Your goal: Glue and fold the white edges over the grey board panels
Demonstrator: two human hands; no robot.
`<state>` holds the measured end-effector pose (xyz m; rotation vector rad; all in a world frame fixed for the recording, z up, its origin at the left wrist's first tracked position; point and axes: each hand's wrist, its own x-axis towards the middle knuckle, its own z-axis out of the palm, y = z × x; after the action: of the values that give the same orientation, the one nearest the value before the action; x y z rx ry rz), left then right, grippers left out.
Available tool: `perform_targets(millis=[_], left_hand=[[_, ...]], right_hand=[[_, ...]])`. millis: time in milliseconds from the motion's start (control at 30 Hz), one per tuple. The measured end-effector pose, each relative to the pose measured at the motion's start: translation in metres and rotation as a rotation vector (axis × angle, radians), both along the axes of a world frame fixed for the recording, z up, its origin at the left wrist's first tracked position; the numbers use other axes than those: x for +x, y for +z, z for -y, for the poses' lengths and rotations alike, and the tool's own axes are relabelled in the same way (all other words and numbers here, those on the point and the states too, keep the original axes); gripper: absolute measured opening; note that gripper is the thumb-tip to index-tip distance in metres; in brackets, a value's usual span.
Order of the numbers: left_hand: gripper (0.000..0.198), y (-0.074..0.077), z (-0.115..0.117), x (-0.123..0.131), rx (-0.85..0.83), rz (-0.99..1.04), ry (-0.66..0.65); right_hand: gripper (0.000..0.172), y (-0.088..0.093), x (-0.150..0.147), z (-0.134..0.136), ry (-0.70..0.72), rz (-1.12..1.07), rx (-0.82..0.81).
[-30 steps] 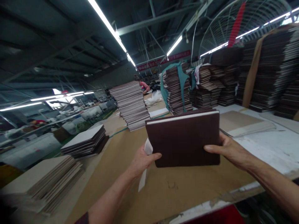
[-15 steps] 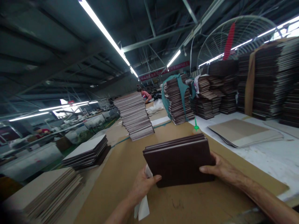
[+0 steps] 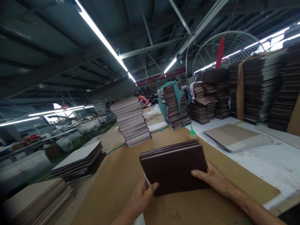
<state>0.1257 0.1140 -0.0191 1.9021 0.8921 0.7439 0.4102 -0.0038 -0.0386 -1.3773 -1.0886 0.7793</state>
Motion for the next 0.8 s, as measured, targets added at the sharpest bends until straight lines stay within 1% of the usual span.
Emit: perform_targets(millis=[67, 167, 233, 300, 367, 433, 533, 633, 733, 800], left_hand=[[0.055, 0.003, 0.002, 0.001, -0.023, 0.026, 0.001], [0.052, 0.015, 0.008, 0.001, -0.05, 0.053, -0.004], [0.051, 0.022, 0.011, 0.0, -0.053, 0.055, -0.025], [0.049, 0.026, 0.012, -0.002, -0.038, 0.049, -0.06], [0.049, 0.023, 0.011, -0.003, -0.021, 0.042, -0.069], [0.047, 0.016, 0.01, -0.005, -0.017, 0.032, -0.047], [0.042, 0.007, 0.01, -0.006, -0.046, 0.055, -0.023], [0.046, 0.007, 0.013, -0.007, -0.077, 0.083, -0.012], [0.058, 0.009, 0.013, -0.008, -0.092, 0.026, 0.042], [0.058, 0.006, 0.013, -0.008, -0.092, 0.005, 0.081]], right_hand=[[0.07, 0.0, 0.0, -0.002, 0.006, -0.028, -0.007], [0.066, 0.0, 0.0, -0.003, 0.008, -0.083, -0.01], [0.063, -0.001, 0.001, -0.002, -0.011, -0.092, -0.019], [0.06, -0.003, 0.002, 0.0, -0.047, -0.072, -0.046], [0.06, -0.004, 0.002, 0.002, -0.091, -0.049, -0.083], [0.059, -0.006, 0.002, 0.003, -0.122, -0.037, -0.126], [0.055, -0.008, -0.001, 0.001, -0.131, -0.045, -0.156], [0.049, -0.01, 0.0, -0.002, -0.145, -0.061, -0.166], [0.042, -0.018, 0.006, -0.001, -0.184, -0.08, -0.201], [0.037, -0.023, 0.01, 0.0, -0.207, -0.073, -0.197]])
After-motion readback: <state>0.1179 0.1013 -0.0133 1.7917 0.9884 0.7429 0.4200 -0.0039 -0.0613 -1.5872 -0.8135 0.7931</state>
